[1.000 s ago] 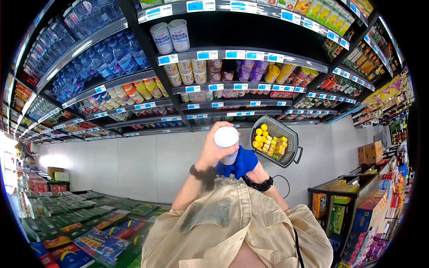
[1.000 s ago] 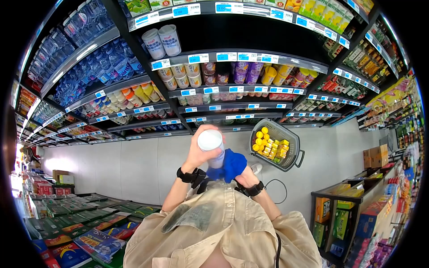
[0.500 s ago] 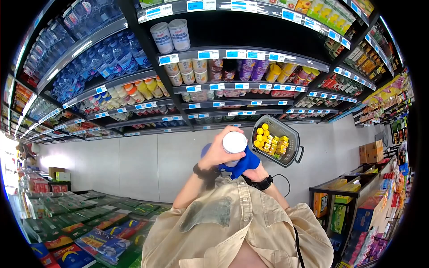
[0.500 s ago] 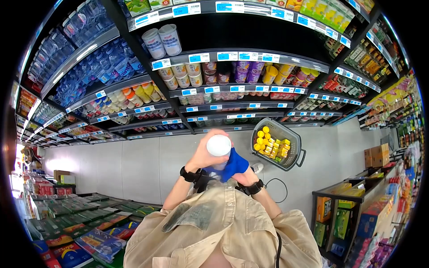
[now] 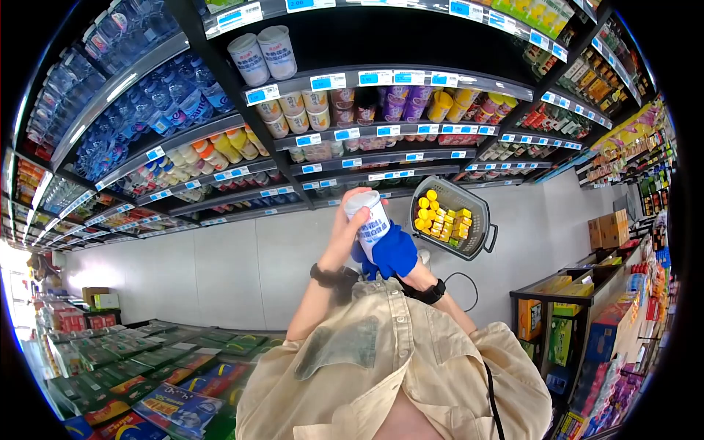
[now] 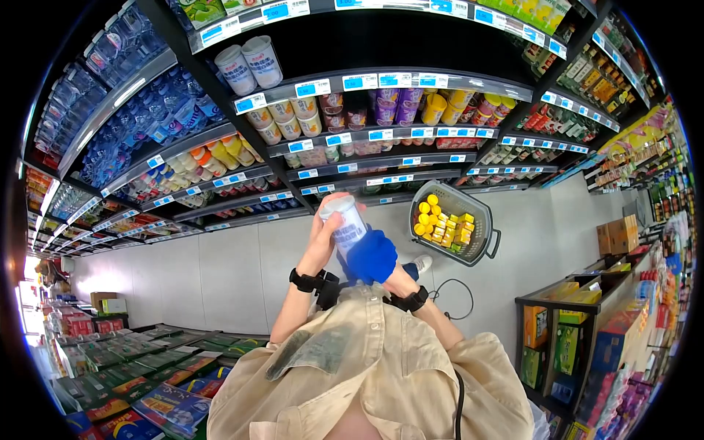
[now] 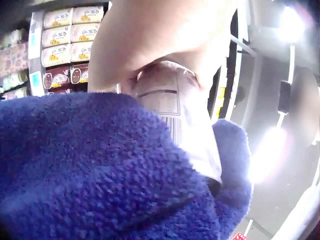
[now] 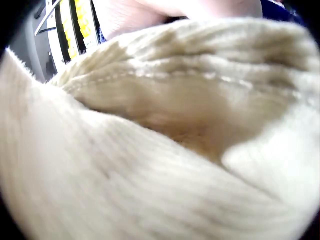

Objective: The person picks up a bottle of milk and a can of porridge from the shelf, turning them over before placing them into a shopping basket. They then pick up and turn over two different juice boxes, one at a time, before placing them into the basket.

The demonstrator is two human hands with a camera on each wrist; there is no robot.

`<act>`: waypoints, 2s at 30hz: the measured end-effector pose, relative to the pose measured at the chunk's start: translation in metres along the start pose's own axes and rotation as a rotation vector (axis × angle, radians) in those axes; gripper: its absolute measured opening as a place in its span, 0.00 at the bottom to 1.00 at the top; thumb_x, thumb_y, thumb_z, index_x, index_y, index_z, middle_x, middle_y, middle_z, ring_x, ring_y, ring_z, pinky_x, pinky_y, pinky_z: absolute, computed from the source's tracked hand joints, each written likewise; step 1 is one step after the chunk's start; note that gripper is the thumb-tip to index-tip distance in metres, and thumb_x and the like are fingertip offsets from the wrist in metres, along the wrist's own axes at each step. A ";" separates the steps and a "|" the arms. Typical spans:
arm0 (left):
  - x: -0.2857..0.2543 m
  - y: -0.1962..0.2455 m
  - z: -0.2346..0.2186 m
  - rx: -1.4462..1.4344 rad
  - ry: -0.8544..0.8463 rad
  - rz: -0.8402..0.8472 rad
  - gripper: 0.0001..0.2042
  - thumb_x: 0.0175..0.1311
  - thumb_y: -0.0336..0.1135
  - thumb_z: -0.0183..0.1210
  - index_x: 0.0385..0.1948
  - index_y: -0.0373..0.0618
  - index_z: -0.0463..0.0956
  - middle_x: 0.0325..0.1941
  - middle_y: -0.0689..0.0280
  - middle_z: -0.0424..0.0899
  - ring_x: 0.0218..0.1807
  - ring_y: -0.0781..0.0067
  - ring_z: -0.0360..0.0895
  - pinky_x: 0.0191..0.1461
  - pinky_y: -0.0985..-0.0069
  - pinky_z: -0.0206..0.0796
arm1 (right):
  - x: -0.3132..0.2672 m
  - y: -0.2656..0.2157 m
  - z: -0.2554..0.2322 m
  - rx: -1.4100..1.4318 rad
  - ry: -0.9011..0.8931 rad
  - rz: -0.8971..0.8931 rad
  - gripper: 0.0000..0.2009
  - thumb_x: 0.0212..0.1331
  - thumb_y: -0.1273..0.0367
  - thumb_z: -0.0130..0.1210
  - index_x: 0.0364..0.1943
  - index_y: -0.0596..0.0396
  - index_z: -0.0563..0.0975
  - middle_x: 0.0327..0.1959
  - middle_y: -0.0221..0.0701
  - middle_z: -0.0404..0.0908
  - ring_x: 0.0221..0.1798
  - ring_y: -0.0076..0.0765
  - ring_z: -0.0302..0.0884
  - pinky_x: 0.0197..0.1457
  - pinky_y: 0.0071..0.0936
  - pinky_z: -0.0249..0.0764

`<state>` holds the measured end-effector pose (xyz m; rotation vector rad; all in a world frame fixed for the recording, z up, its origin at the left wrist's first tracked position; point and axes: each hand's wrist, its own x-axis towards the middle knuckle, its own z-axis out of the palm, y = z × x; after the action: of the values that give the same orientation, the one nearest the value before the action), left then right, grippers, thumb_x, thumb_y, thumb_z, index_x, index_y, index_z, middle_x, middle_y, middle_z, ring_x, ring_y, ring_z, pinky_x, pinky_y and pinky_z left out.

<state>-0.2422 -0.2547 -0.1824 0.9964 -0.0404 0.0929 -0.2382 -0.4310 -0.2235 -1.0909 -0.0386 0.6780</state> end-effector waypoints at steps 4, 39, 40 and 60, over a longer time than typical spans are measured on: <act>-0.007 -0.014 -0.004 -0.046 -0.023 -0.127 0.30 0.76 0.56 0.46 0.65 0.36 0.65 0.59 0.53 0.81 0.58 0.64 0.80 0.62 0.66 0.72 | 0.000 0.000 0.001 -0.026 -0.020 -0.028 0.03 0.68 0.72 0.55 0.42 0.52 0.75 0.33 0.22 0.77 0.29 0.19 0.76 0.27 0.20 0.73; -0.033 -0.050 0.012 0.249 0.290 -0.014 0.29 0.79 0.51 0.44 0.72 0.43 0.54 0.67 0.57 0.70 0.67 0.64 0.70 0.70 0.66 0.63 | 0.001 -0.028 0.024 -1.022 0.236 -0.673 0.08 0.58 0.67 0.57 0.37 0.56 0.77 0.32 0.42 0.80 0.35 0.49 0.81 0.33 0.40 0.75; -0.033 -0.051 0.011 0.236 0.297 -0.008 0.29 0.78 0.51 0.44 0.72 0.43 0.54 0.67 0.57 0.70 0.67 0.63 0.70 0.69 0.66 0.63 | 0.003 -0.023 0.021 -0.965 0.265 -0.634 0.07 0.58 0.68 0.57 0.37 0.55 0.77 0.32 0.41 0.80 0.35 0.48 0.81 0.33 0.38 0.75; -0.048 -0.034 0.028 0.531 0.074 0.142 0.34 0.60 0.31 0.64 0.68 0.30 0.61 0.64 0.51 0.75 0.64 0.62 0.74 0.67 0.66 0.65 | -0.010 -0.027 -0.030 -0.313 -0.304 -0.461 0.19 0.60 0.71 0.61 0.52 0.63 0.71 0.36 0.33 0.79 0.38 0.28 0.79 0.35 0.23 0.76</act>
<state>-0.2866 -0.2998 -0.1991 1.5197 -0.0184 0.2805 -0.2222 -0.4680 -0.2127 -1.2121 -0.6569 0.4200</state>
